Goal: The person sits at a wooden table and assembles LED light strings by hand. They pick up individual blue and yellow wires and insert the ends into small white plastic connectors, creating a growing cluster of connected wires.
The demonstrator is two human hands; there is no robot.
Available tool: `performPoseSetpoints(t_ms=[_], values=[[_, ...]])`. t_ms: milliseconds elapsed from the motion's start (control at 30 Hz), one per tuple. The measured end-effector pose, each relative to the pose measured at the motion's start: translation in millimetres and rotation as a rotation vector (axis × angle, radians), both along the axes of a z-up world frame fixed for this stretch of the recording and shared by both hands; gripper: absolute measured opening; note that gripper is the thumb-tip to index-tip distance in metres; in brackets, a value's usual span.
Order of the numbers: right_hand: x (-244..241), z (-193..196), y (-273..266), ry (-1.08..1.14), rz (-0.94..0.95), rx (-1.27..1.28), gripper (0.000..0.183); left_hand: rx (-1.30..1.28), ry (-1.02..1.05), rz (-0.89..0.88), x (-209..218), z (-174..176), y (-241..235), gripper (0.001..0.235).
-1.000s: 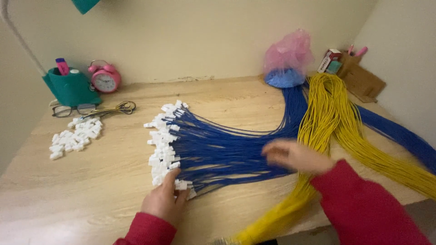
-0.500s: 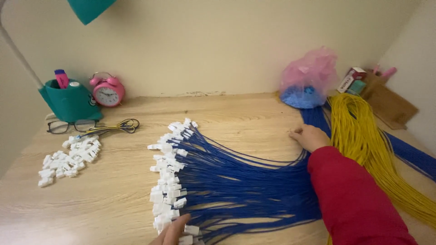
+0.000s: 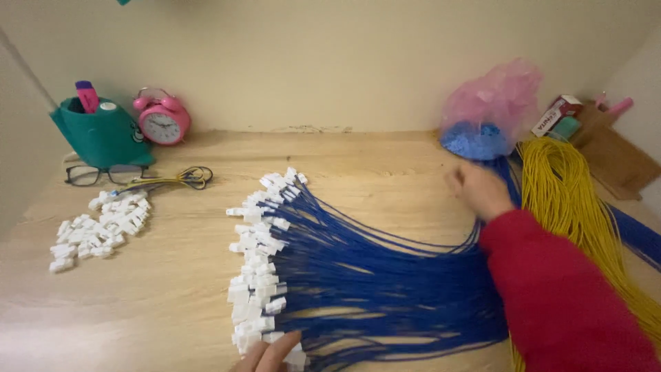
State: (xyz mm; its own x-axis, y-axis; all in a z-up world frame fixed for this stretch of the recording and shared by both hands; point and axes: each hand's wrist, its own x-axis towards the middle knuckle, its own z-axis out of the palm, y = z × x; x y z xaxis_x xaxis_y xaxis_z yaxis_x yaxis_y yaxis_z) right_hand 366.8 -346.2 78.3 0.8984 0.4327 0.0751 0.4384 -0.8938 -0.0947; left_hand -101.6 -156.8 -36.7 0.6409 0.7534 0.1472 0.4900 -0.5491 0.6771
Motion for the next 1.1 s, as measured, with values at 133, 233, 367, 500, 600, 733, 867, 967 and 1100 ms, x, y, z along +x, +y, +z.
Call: performPoseSetpoints(t_ms=[133,233,367,500,600,733,867,967,1100], values=[[18,24,-30,-0.124,0.195,0.325,0.047,-0.038,0.352,-0.431,-18,31,7,0.068],[-87,66,-35,0.009,0.382,0.288,0.064,0.246,-0.005,-0.351,-26,49,-5,0.062],[-252,91,-53,0.617,0.731,-0.047,0.053,0.328,-0.100,-0.335,-27,67,-13,0.051],[-335,17,-113,0.373,1.357,0.151,0.070,0.276,-0.065,-0.296,-31,62,-16,0.054],[-367,-15,-133,0.121,1.301,-0.071,0.116,0.286,-0.058,-0.284,-32,64,-17,0.052],[-375,-29,-143,-0.277,1.267,0.071,0.030,0.348,-0.235,-0.273,-39,67,-23,0.047],[-343,-15,-145,-0.043,1.240,0.249,0.032,0.270,-0.338,-0.363,-46,94,-21,0.043],[-327,55,-104,-0.045,0.975,0.380,0.025,0.072,-0.465,-0.467,-39,125,-14,0.042],[-304,94,-24,-0.117,0.648,0.565,0.033,-0.101,-0.723,-0.488,6,137,-5,0.037]])
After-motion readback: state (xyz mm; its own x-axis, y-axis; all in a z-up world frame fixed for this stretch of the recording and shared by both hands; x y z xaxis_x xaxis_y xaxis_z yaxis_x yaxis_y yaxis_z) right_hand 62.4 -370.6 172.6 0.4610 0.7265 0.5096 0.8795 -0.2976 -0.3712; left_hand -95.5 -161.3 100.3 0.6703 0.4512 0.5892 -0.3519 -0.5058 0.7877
